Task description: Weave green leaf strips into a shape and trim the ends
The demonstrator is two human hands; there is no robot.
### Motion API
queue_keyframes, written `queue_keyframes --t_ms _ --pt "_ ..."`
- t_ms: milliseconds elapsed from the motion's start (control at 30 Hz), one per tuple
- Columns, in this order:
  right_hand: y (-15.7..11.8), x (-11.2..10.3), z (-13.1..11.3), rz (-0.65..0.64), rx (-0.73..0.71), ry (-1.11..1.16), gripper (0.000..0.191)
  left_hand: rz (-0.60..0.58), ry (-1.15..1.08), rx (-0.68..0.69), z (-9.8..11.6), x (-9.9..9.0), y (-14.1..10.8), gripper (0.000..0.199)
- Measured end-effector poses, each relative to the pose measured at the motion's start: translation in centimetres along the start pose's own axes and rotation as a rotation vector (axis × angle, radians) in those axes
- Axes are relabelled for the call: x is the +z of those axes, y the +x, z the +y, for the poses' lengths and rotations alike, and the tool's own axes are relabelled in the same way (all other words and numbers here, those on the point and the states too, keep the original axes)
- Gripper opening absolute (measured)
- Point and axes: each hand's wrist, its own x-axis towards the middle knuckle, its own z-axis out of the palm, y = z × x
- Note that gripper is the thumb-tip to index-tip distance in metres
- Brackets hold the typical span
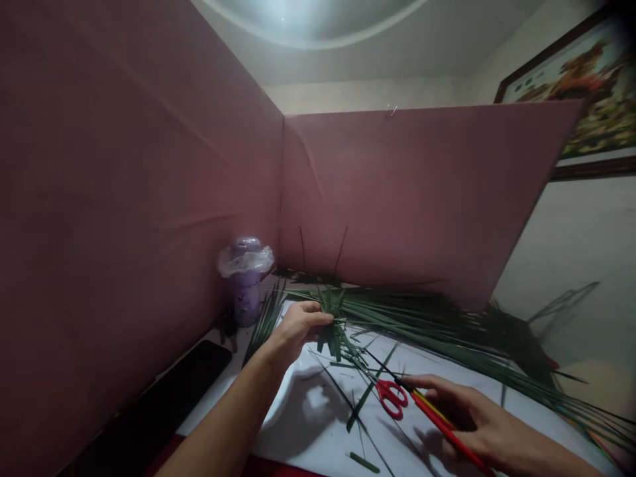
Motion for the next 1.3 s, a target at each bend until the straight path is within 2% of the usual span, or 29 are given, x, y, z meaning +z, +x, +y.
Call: queue_keyframes --t_ms 100,167,267,433,633,933,1300 --pt "0.3 1.0 -0.3 0.07 -0.086 -0.033 0.055 -0.016 0.012 -0.004 0.1 0.0 -0.1 0.024" --pt "0.8 1.7 -0.3 0.153 -0.133 -0.012 0.044 -0.047 0.025 -0.006 0.0 0.2 -0.2 0.023" --pt "1.5 2.6 -0.3 0.237 -0.13 0.059 0.03 -0.089 0.053 -0.004 -0.3 0.5 -0.4 0.022" --pt "1.6 2.8 0.0 0.376 -0.15 -0.072 0.035 -0.088 0.088 -0.005 -0.5 0.9 -0.6 0.022" --pt "1.5 3.1 0.0 0.375 -0.172 -0.092 0.034 -0.11 0.126 -0.001 -0.6 1.0 -0.6 0.019" --pt "1.3 2.9 -0.3 0.417 -0.222 -0.257 0.029 -0.103 0.146 0.005 -0.7 0.6 -0.4 0.018" --pt "1.1 3.1 -1.0 0.411 -0.244 -0.256 0.029 -0.098 0.099 -0.021 -0.4 1.1 -0.6 0.021"
